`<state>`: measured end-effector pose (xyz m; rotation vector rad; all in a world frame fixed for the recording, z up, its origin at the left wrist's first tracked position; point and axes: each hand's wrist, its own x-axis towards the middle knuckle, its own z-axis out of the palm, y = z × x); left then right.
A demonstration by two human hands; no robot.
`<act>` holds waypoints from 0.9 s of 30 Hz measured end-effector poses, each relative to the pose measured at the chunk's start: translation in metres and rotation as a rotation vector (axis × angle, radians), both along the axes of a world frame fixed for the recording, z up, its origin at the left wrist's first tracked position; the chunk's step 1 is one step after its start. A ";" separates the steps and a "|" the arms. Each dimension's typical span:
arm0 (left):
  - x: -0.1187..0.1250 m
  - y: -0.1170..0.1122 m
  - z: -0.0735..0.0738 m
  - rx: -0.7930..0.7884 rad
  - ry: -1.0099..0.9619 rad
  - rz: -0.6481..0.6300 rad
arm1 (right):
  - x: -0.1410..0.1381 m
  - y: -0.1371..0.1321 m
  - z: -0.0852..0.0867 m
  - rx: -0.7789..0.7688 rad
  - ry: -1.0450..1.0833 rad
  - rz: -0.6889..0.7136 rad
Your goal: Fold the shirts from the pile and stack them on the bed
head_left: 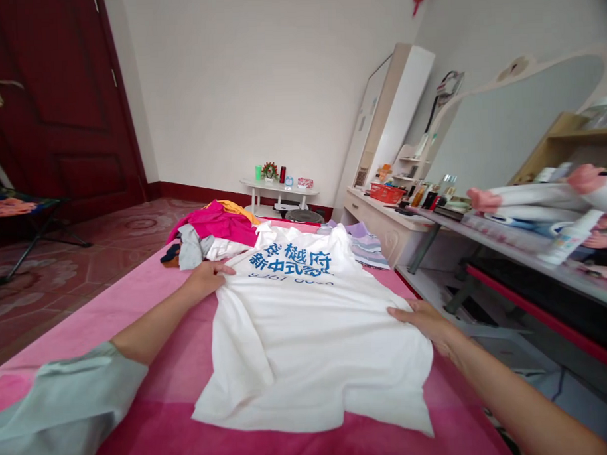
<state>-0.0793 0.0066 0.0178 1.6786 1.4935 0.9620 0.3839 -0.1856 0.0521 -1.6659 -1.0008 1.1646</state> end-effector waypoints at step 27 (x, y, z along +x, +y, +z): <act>-0.055 -0.118 0.034 0.055 0.594 -0.654 | -0.009 -0.066 -0.010 0.007 -0.089 0.170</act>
